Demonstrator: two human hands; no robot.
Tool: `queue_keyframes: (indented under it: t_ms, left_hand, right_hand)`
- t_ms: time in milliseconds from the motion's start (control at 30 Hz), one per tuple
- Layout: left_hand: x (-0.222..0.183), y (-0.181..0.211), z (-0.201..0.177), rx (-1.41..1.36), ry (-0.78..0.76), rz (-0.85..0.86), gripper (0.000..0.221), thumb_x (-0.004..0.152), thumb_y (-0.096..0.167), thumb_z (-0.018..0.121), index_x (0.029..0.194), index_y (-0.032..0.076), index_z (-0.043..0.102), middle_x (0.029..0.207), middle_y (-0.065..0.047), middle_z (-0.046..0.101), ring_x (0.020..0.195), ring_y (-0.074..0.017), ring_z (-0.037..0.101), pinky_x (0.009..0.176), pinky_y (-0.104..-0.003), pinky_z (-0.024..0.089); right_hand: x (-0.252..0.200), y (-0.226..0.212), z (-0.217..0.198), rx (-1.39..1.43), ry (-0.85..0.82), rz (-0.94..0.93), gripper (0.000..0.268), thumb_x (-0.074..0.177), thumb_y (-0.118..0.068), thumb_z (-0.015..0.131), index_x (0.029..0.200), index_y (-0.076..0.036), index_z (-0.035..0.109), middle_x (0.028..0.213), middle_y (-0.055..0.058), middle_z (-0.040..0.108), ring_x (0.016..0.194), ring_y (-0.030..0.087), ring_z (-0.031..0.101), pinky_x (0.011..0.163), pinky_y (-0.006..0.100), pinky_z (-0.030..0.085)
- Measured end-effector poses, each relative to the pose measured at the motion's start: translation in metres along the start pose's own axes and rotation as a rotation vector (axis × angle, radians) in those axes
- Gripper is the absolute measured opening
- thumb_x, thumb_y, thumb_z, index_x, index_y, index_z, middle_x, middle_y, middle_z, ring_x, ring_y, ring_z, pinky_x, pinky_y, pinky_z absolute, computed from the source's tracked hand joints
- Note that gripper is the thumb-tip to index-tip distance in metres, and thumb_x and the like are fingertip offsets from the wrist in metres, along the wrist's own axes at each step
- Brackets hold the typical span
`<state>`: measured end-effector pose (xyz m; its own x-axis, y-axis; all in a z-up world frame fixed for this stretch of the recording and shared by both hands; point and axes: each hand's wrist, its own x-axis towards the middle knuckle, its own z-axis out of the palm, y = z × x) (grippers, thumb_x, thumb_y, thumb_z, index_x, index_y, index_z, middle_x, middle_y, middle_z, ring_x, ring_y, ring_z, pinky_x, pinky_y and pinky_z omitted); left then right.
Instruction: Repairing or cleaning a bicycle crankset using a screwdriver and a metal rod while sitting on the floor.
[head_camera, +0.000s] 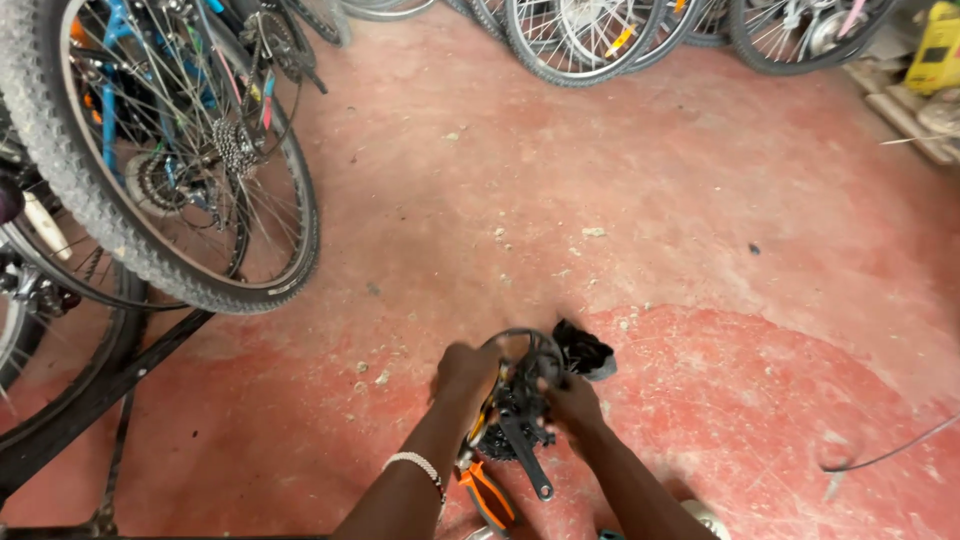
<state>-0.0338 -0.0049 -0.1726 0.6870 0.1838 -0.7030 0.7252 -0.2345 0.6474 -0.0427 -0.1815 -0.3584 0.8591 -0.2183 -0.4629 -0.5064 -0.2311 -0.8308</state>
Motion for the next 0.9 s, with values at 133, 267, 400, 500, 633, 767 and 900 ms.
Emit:
queue_keyframes:
  t_ms: [133,267,400,500,633,767,900]
  left_hand:
    - [0.085,-0.093,0.024,-0.059,0.071,0.008,0.063,0.074,0.019,0.055,0.135,0.032,0.047,0.111,-0.004,0.064,0.088,-0.0193,0.063,0.075,-0.03,0.051]
    - [0.12,-0.133,0.044,0.228,0.083,-0.107,0.038,0.076,0.023,0.051,0.104,0.002,0.063,0.1,-0.018,0.066,0.09,-0.0314,0.064,0.07,-0.038,0.053]
    - [0.141,-0.149,0.068,0.248,0.074,-0.095,0.035,0.073,0.017,0.048,0.097,-0.001,0.065,0.094,-0.021,0.068,0.086,-0.0345,0.067,0.073,-0.04,0.055]
    - [0.191,-0.203,0.096,0.285,0.114,-0.03,0.028,0.071,0.022,0.052,0.076,-0.002,0.065,0.071,-0.02,0.067,0.065,-0.0334,0.066,0.058,-0.037,0.054]
    - [0.229,-0.242,0.107,0.607,0.213,0.165,0.048,0.077,0.029,0.052,0.104,-0.011,0.05,0.077,-0.02,0.066,0.068,-0.0328,0.067,0.057,-0.038,0.054]
    - [0.161,-0.175,0.065,0.302,0.151,-0.037,0.037,0.078,0.034,0.054,0.095,0.002,0.063,0.089,-0.018,0.068,0.083,-0.0323,0.067,0.072,-0.038,0.054]
    - [0.091,-0.108,0.018,-0.14,0.107,-0.135,0.06,0.079,0.054,0.06,0.063,-0.003,0.064,0.057,-0.013,0.062,0.047,-0.0221,0.056,0.048,-0.031,0.045]
  right_hand:
    - [0.02,0.101,0.017,0.49,-0.156,0.387,0.014,0.09,-0.009,0.059,0.096,0.002,0.052,0.069,0.016,0.05,0.048,0.031,0.054,0.038,0.036,0.042]
    - [0.029,0.152,0.034,0.214,0.024,0.304,0.023,0.085,-0.02,0.059,0.1,-0.002,0.06,0.08,0.012,0.061,0.064,0.022,0.054,0.054,0.03,0.039]
    - [0.038,0.163,0.042,-0.269,0.155,0.341,0.045,0.076,-0.046,0.062,0.091,-0.004,0.069,0.086,0.01,0.069,0.079,0.022,0.063,0.074,0.032,0.05]
    - [0.041,0.163,0.048,-0.192,0.087,0.355,0.043,0.072,-0.043,0.068,0.072,0.001,0.07,0.064,0.009,0.061,0.058,0.018,0.056,0.058,0.03,0.045]
    - [0.023,0.112,0.057,0.398,0.006,0.448,0.036,0.083,-0.022,0.064,0.085,0.013,0.064,0.056,0.019,0.054,0.036,0.024,0.044,0.031,0.033,0.035]
    - [0.006,0.051,0.06,0.024,0.145,0.529,0.057,0.079,-0.054,0.05,0.064,0.0,0.062,0.052,0.01,0.055,0.041,0.02,0.045,0.043,0.031,0.035]
    - [-0.034,-0.008,0.063,0.187,0.266,0.412,0.06,0.081,-0.054,0.052,0.07,0.003,0.065,0.05,0.011,0.05,0.041,0.019,0.041,0.041,0.03,0.031]
